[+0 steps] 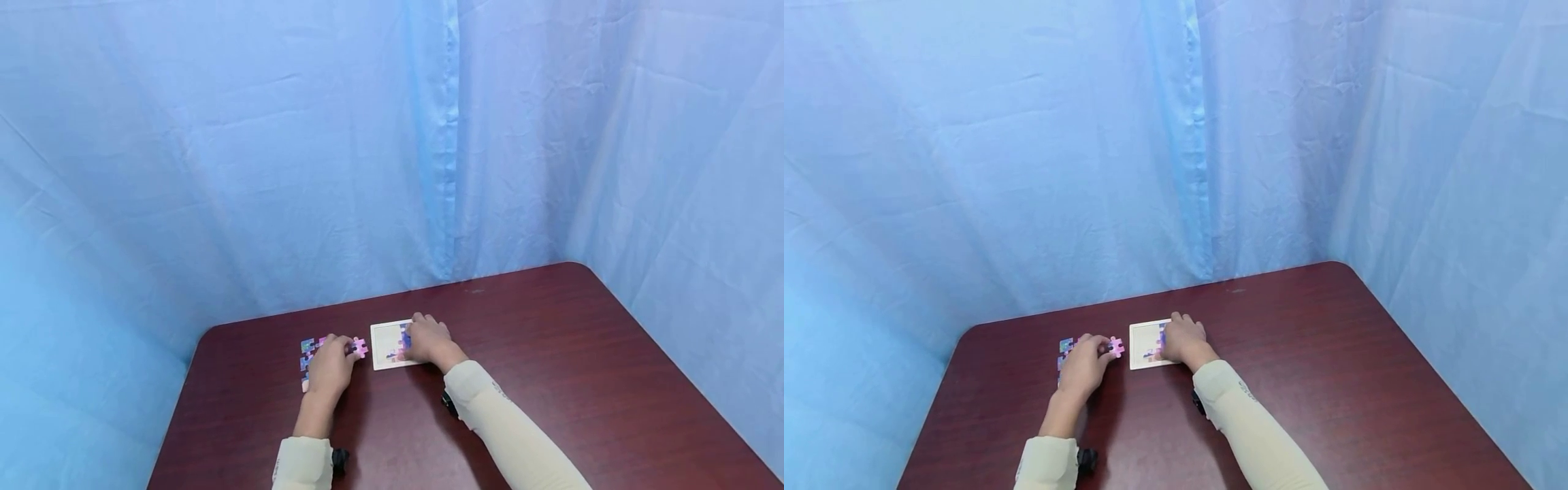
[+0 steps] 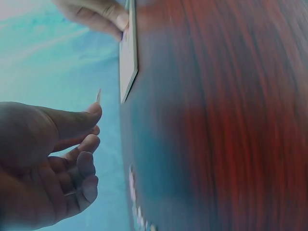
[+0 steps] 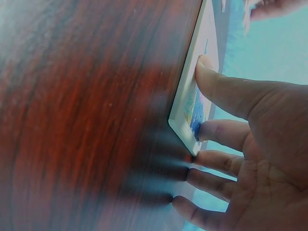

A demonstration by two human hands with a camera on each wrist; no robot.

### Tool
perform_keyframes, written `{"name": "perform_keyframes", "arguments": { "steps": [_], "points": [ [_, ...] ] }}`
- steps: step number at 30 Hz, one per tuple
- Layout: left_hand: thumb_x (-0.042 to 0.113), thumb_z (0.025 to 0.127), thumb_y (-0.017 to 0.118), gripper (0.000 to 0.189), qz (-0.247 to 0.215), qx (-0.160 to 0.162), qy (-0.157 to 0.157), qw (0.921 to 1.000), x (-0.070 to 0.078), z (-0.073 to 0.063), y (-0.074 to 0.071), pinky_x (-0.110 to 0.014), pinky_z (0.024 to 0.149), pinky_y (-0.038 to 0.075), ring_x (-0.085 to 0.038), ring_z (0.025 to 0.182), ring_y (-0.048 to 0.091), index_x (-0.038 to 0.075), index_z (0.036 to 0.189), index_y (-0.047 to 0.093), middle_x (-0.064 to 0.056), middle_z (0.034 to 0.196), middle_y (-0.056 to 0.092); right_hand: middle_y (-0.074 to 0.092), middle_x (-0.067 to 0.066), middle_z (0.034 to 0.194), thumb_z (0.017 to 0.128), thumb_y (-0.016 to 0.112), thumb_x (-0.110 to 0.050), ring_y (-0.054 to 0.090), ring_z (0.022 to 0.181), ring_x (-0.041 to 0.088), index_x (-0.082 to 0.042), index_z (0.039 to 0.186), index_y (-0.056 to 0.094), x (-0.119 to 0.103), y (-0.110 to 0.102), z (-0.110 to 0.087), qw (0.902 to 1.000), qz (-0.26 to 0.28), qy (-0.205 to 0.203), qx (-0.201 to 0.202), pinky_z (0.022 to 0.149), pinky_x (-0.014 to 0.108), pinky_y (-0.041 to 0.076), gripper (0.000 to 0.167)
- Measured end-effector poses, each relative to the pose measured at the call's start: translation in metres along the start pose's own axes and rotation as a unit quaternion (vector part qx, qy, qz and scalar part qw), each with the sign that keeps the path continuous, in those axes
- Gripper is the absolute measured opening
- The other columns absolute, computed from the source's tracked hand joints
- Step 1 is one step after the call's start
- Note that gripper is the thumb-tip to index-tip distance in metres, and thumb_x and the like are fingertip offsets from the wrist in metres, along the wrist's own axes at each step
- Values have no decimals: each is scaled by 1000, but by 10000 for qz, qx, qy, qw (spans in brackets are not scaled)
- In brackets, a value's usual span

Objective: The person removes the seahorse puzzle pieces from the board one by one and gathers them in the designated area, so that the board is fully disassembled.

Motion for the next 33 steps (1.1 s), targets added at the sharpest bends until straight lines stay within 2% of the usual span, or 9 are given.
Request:
{"name": "perform_keyframes", "arguments": {
  "steps": [5, 10, 14, 23, 33],
  "points": [
    [20, 95, 79, 26, 89, 68, -73, 9999, -16, -4, -16, -56, 88, 58, -34, 105, 73, 8, 118, 77, -15, 114, 71, 57, 13, 148, 86, 84, -52, 54, 132, 32, -11, 136, 71, 0, -1, -1, 10000, -27, 20, -24, 109, 56, 47, 66],
    [19, 94, 80, 29, 238, 42, -173, 9996, -30, -7, -28, -55, 85, 58, -32, 95, 72, 9, 121, 78, -14, 104, 69, 57, 13, 145, 87, 85, -48, 54, 129, 32, -10, 136, 71, 0, 0, -3, 10000, 37, -1, -35, 109, 57, 47, 64],
    [18, 94, 79, 30, 309, 24, -215, 9993, -38, -7, -33, -56, 85, 58, -34, 97, 72, 8, 122, 78, -16, 105, 69, 57, 13, 145, 87, 85, -48, 54, 129, 32, -9, 136, 71, 0, 0, -4, 10000, 51, 8, -30, 109, 57, 47, 64],
    [16, 99, 73, 28, 481, -264, -576, 9968, -53, -7, -29, -58, 90, 58, -38, 111, 72, 7, 125, 77, -21, 119, 70, 56, 14, 148, 86, 85, -50, 54, 132, 33, -10, 135, 71, 0, 0, -2, 10000, 55, 30, -22, 110, 57, 46, 66],
    [15, 100, 70, 28, 582, -409, -613, 9956, -59, -4, -24, -59, 90, 58, -39, 114, 71, 4, 125, 76, -22, 122, 70, 58, 13, 146, 85, 85, -51, 54, 128, 32, -10, 133, 72, -1, 0, 0, 10000, 51, 36, 2, 108, 56, 47, 65]
  ]
}}
Point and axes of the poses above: each hand's wrist, its own z-axis towards the middle knuckle, its own y-axis out of the palm, x = y × z, the point moved 7 cm from there along z, towards the middle knuckle
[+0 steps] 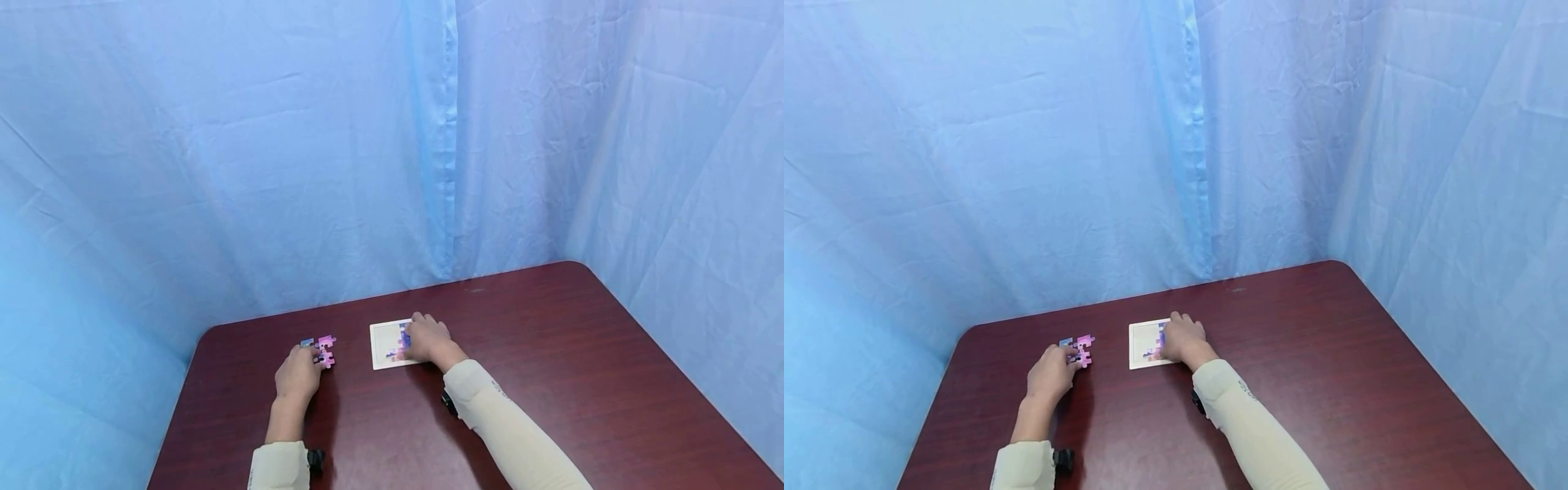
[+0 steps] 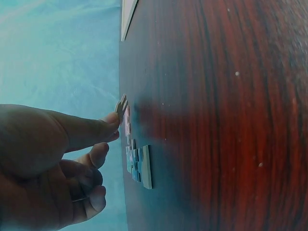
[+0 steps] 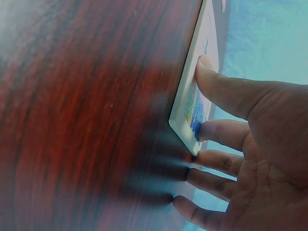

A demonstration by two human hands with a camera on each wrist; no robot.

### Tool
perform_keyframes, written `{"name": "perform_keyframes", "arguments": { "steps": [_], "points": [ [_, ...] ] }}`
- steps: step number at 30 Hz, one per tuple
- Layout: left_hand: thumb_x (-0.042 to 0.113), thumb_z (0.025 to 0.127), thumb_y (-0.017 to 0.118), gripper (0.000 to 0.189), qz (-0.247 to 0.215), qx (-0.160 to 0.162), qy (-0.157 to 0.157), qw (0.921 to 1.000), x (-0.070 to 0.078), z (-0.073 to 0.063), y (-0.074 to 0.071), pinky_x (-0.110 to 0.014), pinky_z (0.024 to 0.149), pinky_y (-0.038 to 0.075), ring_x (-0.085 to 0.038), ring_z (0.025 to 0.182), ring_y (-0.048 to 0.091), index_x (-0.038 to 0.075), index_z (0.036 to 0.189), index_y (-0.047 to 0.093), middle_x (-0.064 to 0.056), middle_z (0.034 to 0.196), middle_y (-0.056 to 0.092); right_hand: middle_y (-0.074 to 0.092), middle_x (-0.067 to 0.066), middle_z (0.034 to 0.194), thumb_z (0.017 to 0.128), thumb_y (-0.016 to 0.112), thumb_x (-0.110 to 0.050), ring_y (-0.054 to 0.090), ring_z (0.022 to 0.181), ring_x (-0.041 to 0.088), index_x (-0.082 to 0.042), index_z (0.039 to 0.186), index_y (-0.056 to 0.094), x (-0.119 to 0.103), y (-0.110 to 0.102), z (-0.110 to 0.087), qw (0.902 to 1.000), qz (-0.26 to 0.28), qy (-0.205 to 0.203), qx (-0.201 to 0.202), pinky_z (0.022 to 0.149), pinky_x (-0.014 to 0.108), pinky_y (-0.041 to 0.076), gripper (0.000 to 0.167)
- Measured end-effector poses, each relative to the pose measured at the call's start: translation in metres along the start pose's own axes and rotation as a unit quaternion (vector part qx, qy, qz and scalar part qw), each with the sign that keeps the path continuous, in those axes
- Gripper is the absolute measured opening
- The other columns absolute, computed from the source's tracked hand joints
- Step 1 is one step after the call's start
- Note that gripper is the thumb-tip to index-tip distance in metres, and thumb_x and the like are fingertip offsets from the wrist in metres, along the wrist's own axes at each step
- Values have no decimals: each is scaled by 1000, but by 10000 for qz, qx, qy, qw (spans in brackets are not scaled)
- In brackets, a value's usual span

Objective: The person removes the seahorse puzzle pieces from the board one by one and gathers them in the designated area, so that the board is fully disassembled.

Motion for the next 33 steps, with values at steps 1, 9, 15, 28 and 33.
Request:
{"name": "perform_keyframes", "arguments": {
  "steps": [1, 9, 15, 28, 33],
  "points": [
    [15, 101, 70, 28, -2, -13, -4, 10000, 0, 0, 0, -59, 90, 58, -40, 115, 70, 4, 126, 76, -22, 122, 70, 57, 13, 146, 85, 85, -51, 54, 128, 32, -10, 134, 72, 0, 0, 0, 10000, -4, 1, -4, 108, 56, 47, 65],
    [12, 103, 64, 32, -74, 12, -23, 10000, 1, 1, 1, -60, 98, 56, -41, 124, 67, 2, 133, 71, -24, 130, 68, 56, 13, 148, 90, 82, -43, 53, 133, 33, -10, 135, 71, 0, -3, 0, 10000, -13, 42, -26, 111, 57, 45, 56],
    [12, 104, 63, 34, -79, -39, -17, 10000, 1, 1, 3, -61, 100, 55, -42, 127, 66, 1, 135, 70, -25, 134, 67, 57, 13, 147, 88, 84, -44, 54, 132, 33, -10, 134, 71, 0, -2, 0, 10000, -15, 15, -23, 109, 57, 46, 59],
    [10, 102, 65, 35, -99, -74, -57, 9999, 3, 0, 5, -61, 99, 55, -42, 126, 66, -2, 135, 69, -26, 134, 67, 57, 14, 145, 91, 83, -37, 53, 129, 33, -8, 134, 71, -3, -1, -3, 10000, 58, 12, -27, 108, 57, 46, 54],
    [11, 103, 65, 36, -91, -26, -155, 9998, -1, 0, 7, -61, 99, 55, -41, 124, 68, -1, 137, 68, -25, 133, 68, 57, 14, 145, 90, 84, -38, 53, 129, 33, -8, 134, 71, -3, 0, -3, 9999, 99, 1, -27, 109, 58, 46, 56]
  ]
}}
Point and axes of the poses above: each hand's wrist, its own z-axis towards the middle knuckle, its own y-axis out of the palm, x = y × z, the point moved 7 cm from there along z, towards the middle knuckle
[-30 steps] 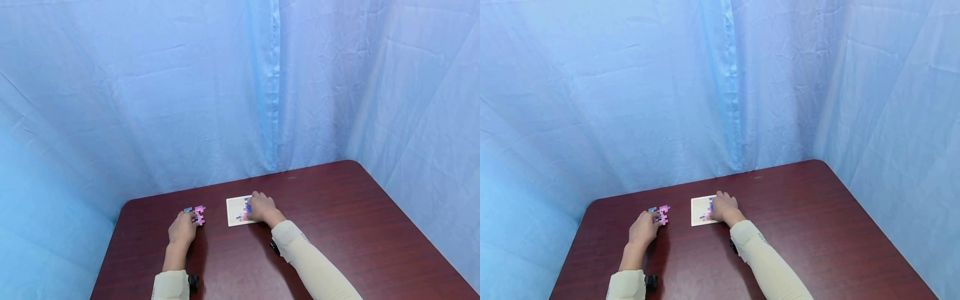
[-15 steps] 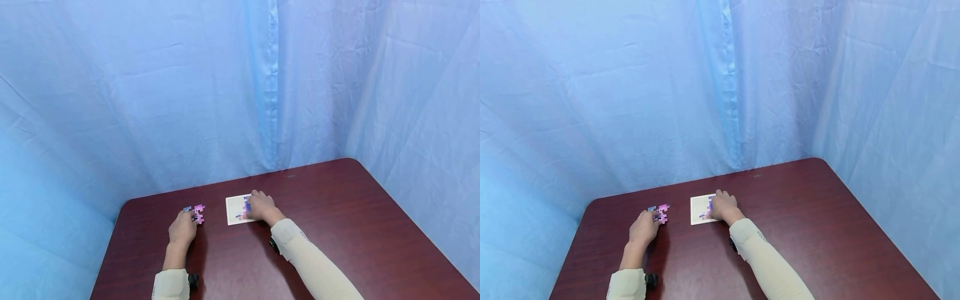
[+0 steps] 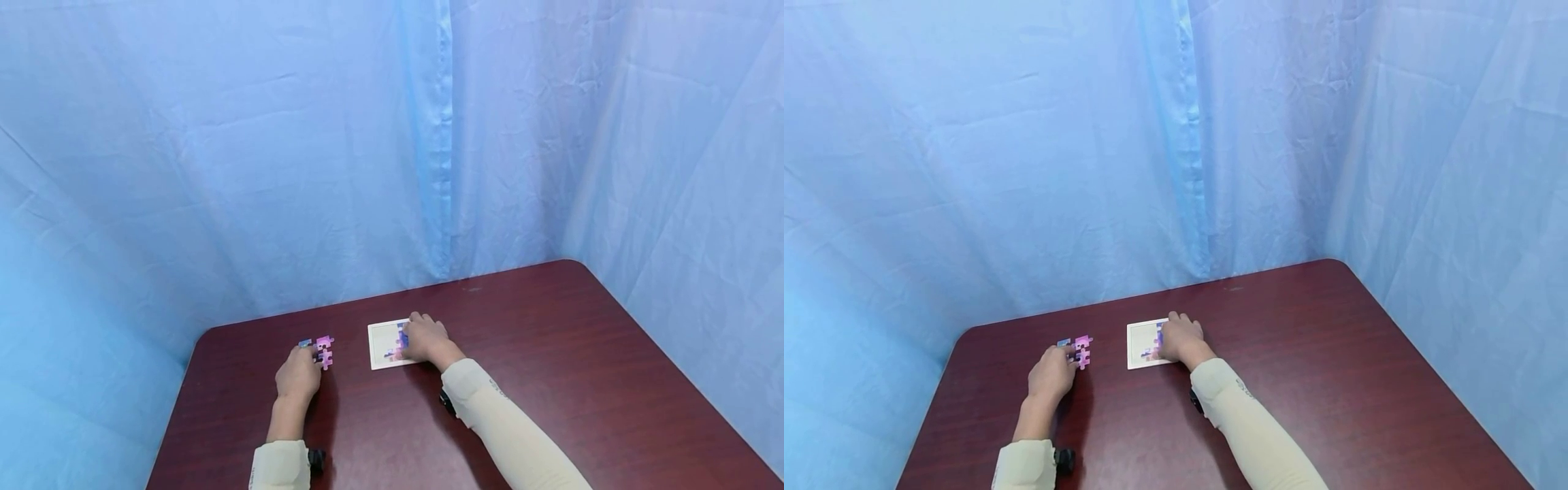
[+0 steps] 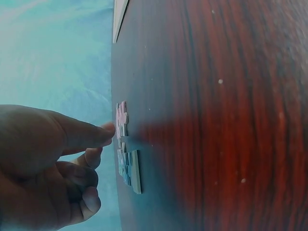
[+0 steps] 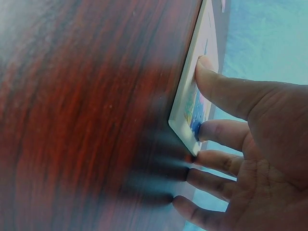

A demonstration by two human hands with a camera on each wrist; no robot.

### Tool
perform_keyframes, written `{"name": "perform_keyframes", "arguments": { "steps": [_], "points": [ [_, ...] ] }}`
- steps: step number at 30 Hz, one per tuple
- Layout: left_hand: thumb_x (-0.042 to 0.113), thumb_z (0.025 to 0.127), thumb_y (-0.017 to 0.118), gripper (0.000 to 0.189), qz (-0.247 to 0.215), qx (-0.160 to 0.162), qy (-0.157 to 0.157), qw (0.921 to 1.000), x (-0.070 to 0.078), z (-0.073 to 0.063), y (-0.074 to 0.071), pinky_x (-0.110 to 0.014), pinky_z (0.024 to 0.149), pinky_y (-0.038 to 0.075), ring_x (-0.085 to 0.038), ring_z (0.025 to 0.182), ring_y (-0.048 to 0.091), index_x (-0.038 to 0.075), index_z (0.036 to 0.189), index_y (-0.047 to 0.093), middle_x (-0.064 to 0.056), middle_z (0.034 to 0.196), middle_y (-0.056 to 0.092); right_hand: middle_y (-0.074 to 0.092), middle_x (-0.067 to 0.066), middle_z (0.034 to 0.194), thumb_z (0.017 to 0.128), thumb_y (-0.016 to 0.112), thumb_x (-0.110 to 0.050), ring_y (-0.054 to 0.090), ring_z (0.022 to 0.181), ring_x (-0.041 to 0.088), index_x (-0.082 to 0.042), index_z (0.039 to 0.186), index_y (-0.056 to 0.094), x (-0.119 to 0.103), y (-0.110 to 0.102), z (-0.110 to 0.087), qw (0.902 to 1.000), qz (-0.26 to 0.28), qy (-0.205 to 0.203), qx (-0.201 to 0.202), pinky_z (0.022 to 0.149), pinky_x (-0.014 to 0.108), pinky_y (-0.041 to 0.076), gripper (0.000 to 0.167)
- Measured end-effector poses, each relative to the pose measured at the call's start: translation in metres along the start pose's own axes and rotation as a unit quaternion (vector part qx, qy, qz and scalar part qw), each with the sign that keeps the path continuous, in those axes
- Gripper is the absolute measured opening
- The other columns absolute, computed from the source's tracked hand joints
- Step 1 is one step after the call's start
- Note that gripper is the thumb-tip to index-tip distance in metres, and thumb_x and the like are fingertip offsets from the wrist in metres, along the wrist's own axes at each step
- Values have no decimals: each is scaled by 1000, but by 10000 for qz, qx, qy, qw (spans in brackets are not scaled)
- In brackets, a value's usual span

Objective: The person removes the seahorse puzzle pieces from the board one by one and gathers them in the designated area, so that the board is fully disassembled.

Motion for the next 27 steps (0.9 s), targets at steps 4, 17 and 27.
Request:
{"name": "perform_keyframes", "arguments": {
  "steps": [4, 17, 27],
  "points": [
    [12, 103, 65, 36, -28, 58, 8, 10000, 1, -1, -2, -60, 99, 56, -40, 123, 68, -1, 137, 68, -25, 133, 69, 57, 14, 144, 91, 83, -36, 53, 127, 32, -7, 132, 72, 0, 0, 1, 10000, 23, 30, 30, 110, 58, 45, 52],
    [16, 96, 76, 30, -214, 457, 691, 9963, 36, -7, 5, -58, 90, 59, -38, 114, 73, 5, 124, 77, -22, 129, 72, 55, 14, 149, 97, 76, -35, 51, 136, 34, -9, 139, 69, 3, 1, 1, 10000, -85, 13, -50, 113, 58, 44, 50],
    [17, 93, 80, 26, -517, 389, 1183, 9909, 78, -12, 24, -46, 73, 58, -22, 80, 67, 4, 116, 79, -11, 99, 69, 53, 14, 150, 95, 72, -22, 51, 135, 33, -9, 144, 65, 8, 2, 1, 9998, -147, -2, -109, 112, 57, 45, 52]
  ]
}}
Point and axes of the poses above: each hand's wrist, its own z-axis towards the middle knuckle, its own y-axis out of the palm, x = y × z, the point moved 7 cm from there along z, towards the middle knuckle
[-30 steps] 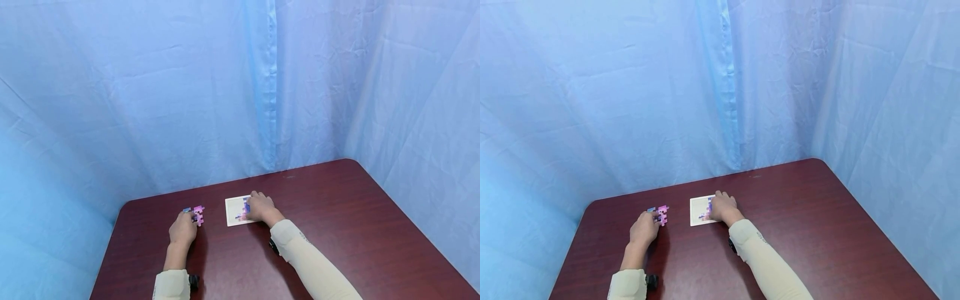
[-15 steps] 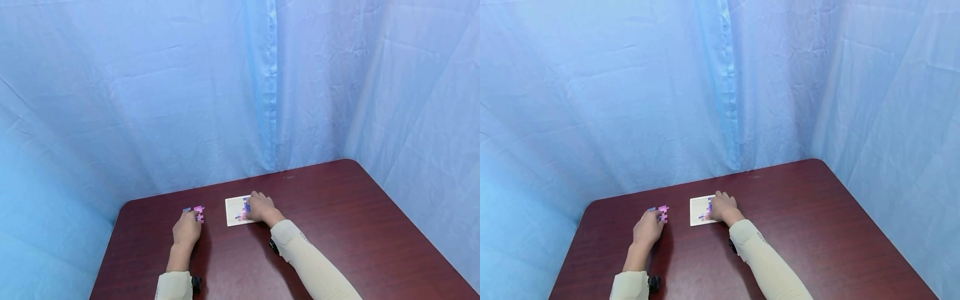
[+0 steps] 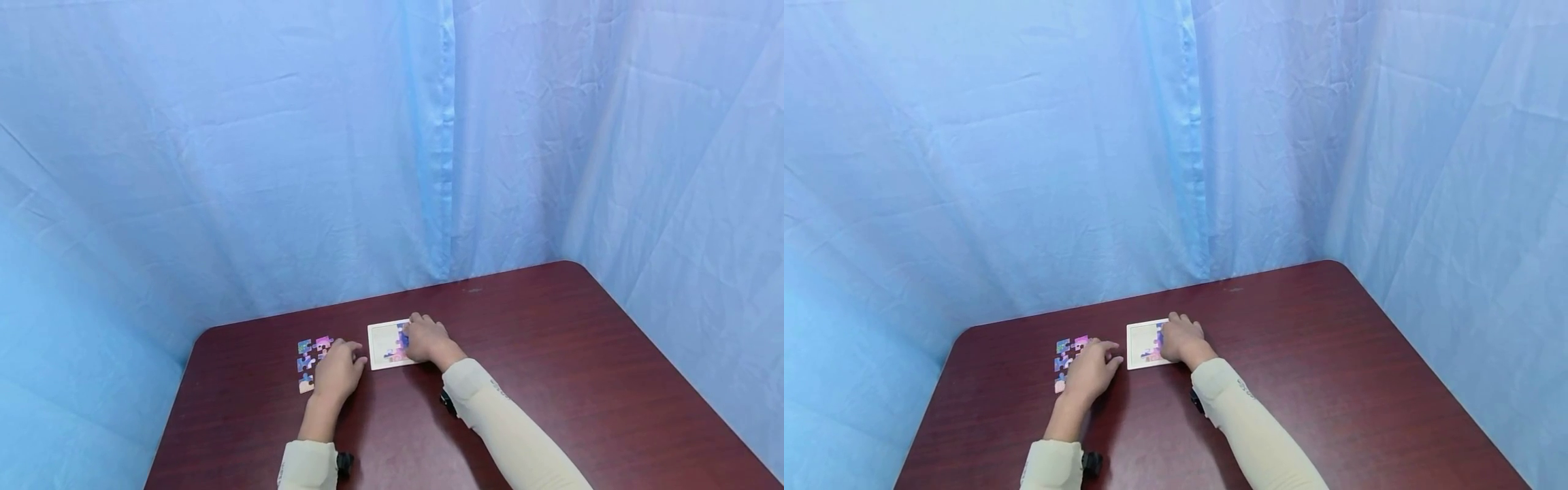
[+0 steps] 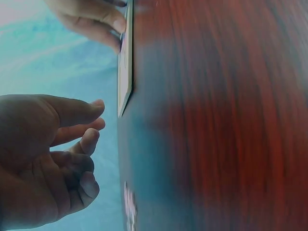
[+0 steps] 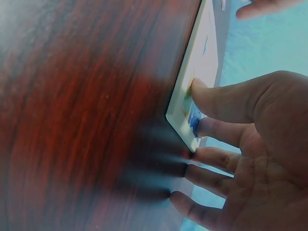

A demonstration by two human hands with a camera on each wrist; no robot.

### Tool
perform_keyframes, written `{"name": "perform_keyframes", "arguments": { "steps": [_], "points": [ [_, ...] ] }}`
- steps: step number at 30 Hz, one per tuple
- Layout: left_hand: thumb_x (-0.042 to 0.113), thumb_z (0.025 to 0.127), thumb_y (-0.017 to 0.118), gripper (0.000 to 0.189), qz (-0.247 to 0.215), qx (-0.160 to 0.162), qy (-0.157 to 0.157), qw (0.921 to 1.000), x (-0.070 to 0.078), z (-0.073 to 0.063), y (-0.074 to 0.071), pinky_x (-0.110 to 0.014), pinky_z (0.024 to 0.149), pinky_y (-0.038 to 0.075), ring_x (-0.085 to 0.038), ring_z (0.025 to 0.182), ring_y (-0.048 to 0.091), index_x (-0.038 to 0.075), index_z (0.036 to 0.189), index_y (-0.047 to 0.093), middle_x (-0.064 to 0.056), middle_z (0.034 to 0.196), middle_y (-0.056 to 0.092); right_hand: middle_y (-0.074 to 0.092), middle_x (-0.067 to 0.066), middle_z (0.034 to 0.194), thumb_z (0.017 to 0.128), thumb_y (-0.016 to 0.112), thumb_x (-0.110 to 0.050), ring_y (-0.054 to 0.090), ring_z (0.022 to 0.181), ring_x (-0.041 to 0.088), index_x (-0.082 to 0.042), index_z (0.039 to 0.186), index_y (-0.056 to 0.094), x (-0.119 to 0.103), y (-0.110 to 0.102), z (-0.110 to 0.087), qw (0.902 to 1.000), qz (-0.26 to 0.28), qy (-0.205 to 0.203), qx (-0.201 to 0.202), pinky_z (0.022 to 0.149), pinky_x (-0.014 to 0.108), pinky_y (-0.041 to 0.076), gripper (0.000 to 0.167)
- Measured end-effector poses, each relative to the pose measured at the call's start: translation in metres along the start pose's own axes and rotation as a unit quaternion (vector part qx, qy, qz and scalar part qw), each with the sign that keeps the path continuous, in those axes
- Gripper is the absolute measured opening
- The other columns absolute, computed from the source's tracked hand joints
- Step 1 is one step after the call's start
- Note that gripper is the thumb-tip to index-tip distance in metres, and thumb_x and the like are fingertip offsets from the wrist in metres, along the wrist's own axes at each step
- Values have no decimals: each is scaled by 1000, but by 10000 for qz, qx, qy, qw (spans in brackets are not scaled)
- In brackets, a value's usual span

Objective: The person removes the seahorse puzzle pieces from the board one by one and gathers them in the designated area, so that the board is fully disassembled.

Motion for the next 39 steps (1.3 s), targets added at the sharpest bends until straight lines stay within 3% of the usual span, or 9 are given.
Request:
{"name": "perform_keyframes", "arguments": {
  "steps": [11, 17, 22, 28, 39],
  "points": [
    [21, 94, 79, 30, -8, -392, 217, 9990, 22, 7, 28, -51, 86, 60, -32, 100, 74, 5, 120, 78, -14, 110, 73, 53, 14, 151, 94, 74, -22, 51, 137, 34, -10, 146, 64, 0, -1, 1, 10000, -26, -52, -43, 112, 57, 45, 54],
    [22, 94, 79, 29, -171, -586, 200, 9979, 28, 11, 35, -51, 88, 60, -31, 105, 73, 9, 121, 80, -14, 113, 74, 55, 15, 149, 95, 80, -27, 52, 138, 35, -12, 143, 66, 1, -3, 1, 9999, -52, -114, -19, 110, 58, 47, 53],
    [16, 94, 80, 19, -313, -622, 142, 9975, 32, 13, 35, -49, 86, 60, -29, 103, 73, 11, 111, 84, -12, 109, 76, 54, 15, 150, 95, 80, -27, 51, 139, 35, -12, 145, 66, 2, -4, 1, 10000, -18, -56, -45, 112, 58, 46, 54],
    [14, 91, 83, 14, -331, -653, 45, 9973, 33, 19, 36, -44, 83, 60, -22, 90, 71, 10, 104, 83, -8, 100, 75, 53, 14, 152, 95, 80, -29, 49, 140, 33, -13, 145, 66, 3, -3, 2, 10000, 32, -12, -93, 113, 57, 46, 55],
    [15, 97, 76, 14, 183, -1156, 17, 9931, 41, 20, 42, -47, 82, 59, -26, 91, 70, 8, 107, 69, -11, 103, 71, 52, 15, 153, 96, 78, -25, 49, 140, 34, -12, 147, 63, 3, -1, 2, 9999, 8, -130, -106, 112, 58, 46, 55]
  ]
}}
Point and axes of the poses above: each hand's wrist, its own z-axis towards the middle knuckle, its own y-axis out of the palm, x = y × z, the point moved 7 cm from there along z, towards the middle knuckle
